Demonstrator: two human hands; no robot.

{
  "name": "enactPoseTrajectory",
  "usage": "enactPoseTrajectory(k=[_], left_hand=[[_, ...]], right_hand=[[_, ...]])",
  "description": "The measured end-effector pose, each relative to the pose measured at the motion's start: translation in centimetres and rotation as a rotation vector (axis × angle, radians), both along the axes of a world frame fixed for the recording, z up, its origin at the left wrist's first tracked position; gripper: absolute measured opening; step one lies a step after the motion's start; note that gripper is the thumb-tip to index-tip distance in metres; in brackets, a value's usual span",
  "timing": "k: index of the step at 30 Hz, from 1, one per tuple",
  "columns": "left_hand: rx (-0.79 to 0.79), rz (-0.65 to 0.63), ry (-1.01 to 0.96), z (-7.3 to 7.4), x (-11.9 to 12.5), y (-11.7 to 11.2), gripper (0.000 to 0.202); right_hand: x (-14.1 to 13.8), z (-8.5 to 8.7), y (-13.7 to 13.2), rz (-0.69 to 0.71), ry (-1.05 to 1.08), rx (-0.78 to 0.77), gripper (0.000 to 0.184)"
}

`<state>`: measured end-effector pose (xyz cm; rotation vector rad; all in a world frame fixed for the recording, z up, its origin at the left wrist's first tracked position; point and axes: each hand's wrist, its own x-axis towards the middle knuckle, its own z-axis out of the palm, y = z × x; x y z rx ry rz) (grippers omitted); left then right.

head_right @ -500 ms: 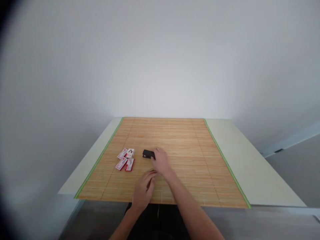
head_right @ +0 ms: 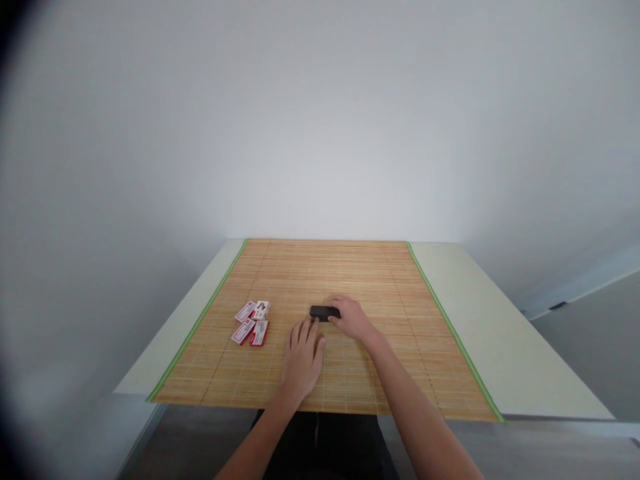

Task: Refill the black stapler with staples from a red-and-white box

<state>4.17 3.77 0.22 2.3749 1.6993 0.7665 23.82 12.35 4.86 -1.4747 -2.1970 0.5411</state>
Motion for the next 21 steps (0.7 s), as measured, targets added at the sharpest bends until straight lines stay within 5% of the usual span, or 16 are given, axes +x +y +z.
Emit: enactPoseTrajectory(k=[7,12,17,21], left_hand=[[0.013,0.070,0.021,0.0,0.5,0.2,0.047],[0.024,0.085,0.023,-0.3,0.3,0.2,0.048],[0.024,0.088,0.017,-0.4,0.3,0.4,0.052],[0.034,0.085,-0.001,-0.3,0.2,0.4,0.052]], right_hand=[[-2.7,0.8,0.8,0.030,-0.029,0.020,0.025],[-3.6,3.6,1.9,0.085,-0.072,0.042,0.018],[2.8,6.6,0.5,0.045,0.005,0.076,0.020],[9.1,3.9,-2.2,-0.130,0.169,0.011,0.028]])
